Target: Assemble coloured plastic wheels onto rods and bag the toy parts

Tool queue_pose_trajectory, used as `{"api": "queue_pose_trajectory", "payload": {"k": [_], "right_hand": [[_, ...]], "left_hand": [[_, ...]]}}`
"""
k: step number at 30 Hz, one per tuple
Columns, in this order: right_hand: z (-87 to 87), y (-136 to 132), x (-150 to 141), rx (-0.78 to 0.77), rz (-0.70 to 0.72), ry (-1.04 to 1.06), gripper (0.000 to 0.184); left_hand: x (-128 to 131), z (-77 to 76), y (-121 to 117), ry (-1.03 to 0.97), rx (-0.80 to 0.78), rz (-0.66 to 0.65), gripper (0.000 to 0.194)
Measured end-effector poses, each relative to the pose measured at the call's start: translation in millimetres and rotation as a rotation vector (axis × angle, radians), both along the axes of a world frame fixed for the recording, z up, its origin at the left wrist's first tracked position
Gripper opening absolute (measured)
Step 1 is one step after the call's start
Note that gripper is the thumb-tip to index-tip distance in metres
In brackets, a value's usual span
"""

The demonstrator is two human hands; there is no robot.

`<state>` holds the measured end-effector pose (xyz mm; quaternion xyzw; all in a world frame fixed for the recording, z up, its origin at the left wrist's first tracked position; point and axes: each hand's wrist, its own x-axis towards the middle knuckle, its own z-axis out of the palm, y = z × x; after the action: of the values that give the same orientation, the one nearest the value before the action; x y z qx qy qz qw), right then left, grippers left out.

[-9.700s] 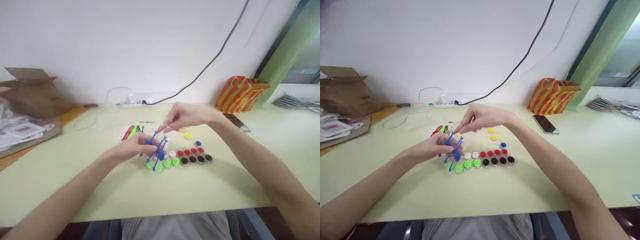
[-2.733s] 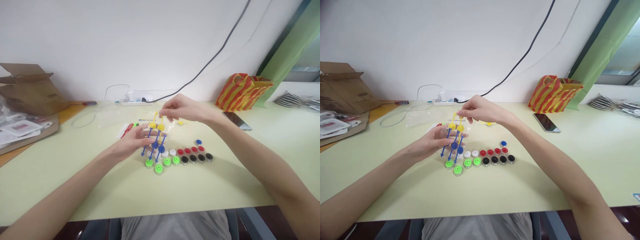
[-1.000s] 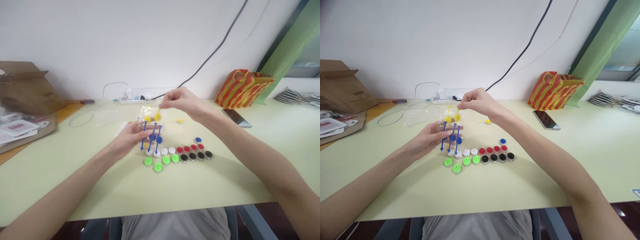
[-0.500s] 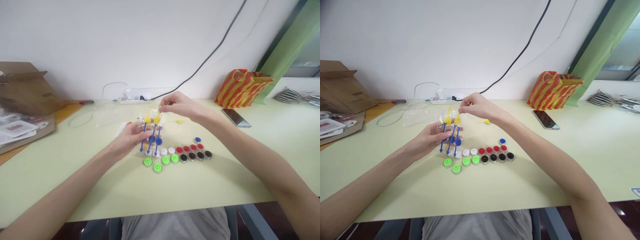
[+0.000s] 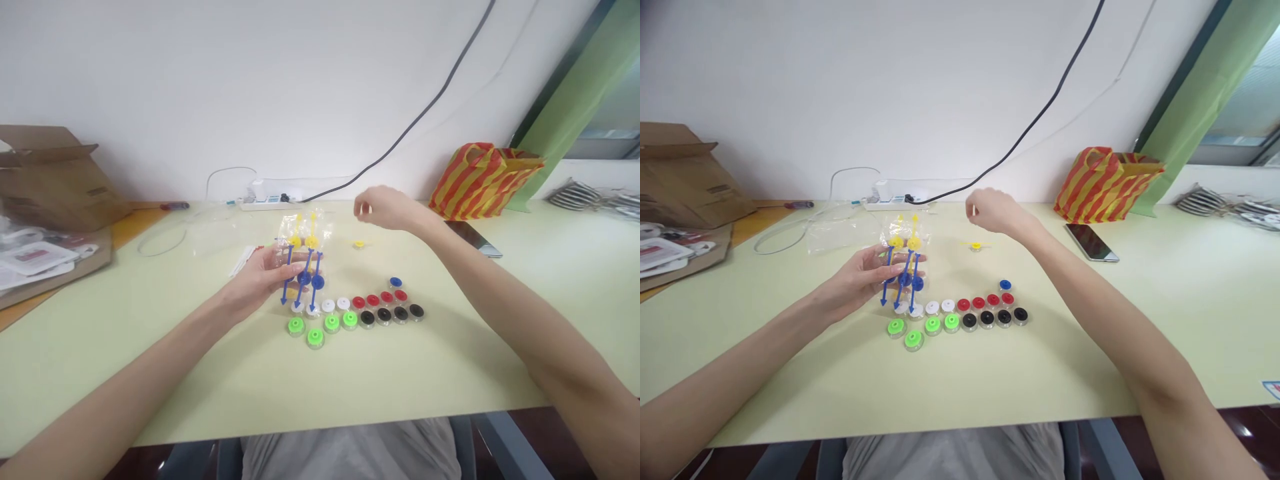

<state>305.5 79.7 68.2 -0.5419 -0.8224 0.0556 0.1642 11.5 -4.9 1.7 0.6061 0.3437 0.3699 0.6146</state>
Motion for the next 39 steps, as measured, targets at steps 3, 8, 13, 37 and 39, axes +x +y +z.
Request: {"api": "queue_pose_trajectory", "payload": {"k": [3,8,13,37,39], "right_hand": [[-13.6,14.1,11.3,-0.248,0.061,-0.121,0.021],[-40.3,26.9,9.0,-0.306,0.112,-0.189,0.029],[-58.2,32.7,1.5,-0.268,0.169,-0.171,0.011],[11.7,-46.7,-50.9,0.035,0.178,0.955,0.046],[11.1,-50.4,-55.4,0.054,0.162,0.926,0.048]], "left_hand": [[0.7,0.4,0.4,-0.022,0.000,0.008,0.048],[1.0,1.3,0.5,-0.028,-0.002,0.030,0.055],[-0.3,-0.9,1.0,-0.036,-0.011,0.016,0.048],[-1.2,-4.7,0.9,0.093,0.008,0.050,0.048],[-0.5,-4.0,0.1,0.098,0.006,0.056,0.048]]}}
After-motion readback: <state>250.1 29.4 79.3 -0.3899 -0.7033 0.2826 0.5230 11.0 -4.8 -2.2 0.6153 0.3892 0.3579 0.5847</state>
